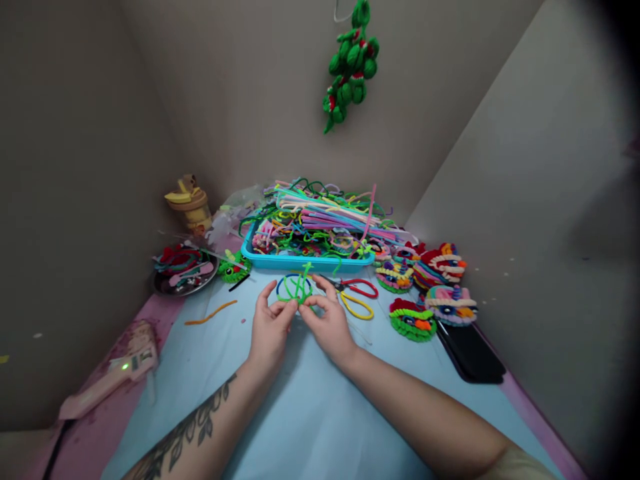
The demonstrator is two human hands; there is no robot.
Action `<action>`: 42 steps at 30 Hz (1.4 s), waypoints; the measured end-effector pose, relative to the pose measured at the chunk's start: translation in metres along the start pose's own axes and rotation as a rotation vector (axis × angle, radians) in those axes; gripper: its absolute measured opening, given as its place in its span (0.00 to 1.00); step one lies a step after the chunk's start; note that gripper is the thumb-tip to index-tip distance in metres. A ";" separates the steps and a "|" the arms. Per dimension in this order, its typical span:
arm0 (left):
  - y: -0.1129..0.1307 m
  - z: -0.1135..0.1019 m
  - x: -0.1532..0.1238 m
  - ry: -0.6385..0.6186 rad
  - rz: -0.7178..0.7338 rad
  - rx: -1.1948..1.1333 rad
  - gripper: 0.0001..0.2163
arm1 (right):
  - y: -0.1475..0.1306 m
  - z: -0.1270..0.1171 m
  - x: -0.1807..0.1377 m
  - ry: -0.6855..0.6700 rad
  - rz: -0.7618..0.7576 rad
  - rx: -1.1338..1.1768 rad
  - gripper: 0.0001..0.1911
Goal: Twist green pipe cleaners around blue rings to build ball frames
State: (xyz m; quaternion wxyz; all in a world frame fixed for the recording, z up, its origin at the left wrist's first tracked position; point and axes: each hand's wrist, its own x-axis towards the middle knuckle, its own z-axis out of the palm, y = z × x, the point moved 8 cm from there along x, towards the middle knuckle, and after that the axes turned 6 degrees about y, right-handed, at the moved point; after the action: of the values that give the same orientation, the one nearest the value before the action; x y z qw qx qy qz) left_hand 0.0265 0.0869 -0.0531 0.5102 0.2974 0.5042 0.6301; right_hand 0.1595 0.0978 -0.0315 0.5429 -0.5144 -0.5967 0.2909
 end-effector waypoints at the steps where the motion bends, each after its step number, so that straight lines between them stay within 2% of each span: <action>1: -0.001 0.000 0.000 0.003 -0.002 -0.004 0.32 | 0.001 0.001 0.000 -0.003 0.010 0.005 0.03; 7: -0.007 0.000 -0.002 -0.008 -0.017 -0.009 0.31 | 0.010 0.003 -0.002 -0.033 0.053 0.044 0.03; 13: -0.005 0.002 -0.001 -0.053 -0.005 0.036 0.38 | 0.018 0.003 -0.005 -0.015 0.072 0.077 0.04; 17: -0.002 -0.002 0.003 -0.037 0.006 0.083 0.41 | 0.017 0.004 -0.005 -0.037 0.054 0.082 0.03; 23: 0.007 -0.001 0.001 -0.018 0.055 0.089 0.38 | 0.017 0.006 -0.003 -0.028 0.042 0.108 0.03; 29: 0.005 -0.003 0.001 -0.008 0.095 0.128 0.35 | 0.016 0.010 0.000 -0.023 0.006 0.152 0.03; 36: 0.002 -0.005 0.005 -0.006 0.070 0.165 0.37 | 0.014 0.010 0.003 -0.007 -0.002 0.117 0.04; 42: 0.012 -0.012 0.016 0.008 0.111 0.166 0.34 | 0.017 -0.010 0.005 0.140 -0.052 0.040 0.06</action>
State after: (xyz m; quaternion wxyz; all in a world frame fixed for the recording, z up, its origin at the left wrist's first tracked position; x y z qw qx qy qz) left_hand 0.0064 0.0981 -0.0477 0.4464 0.3636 0.5394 0.6145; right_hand 0.1746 0.1055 -0.0428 0.6008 -0.5071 -0.5644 0.2517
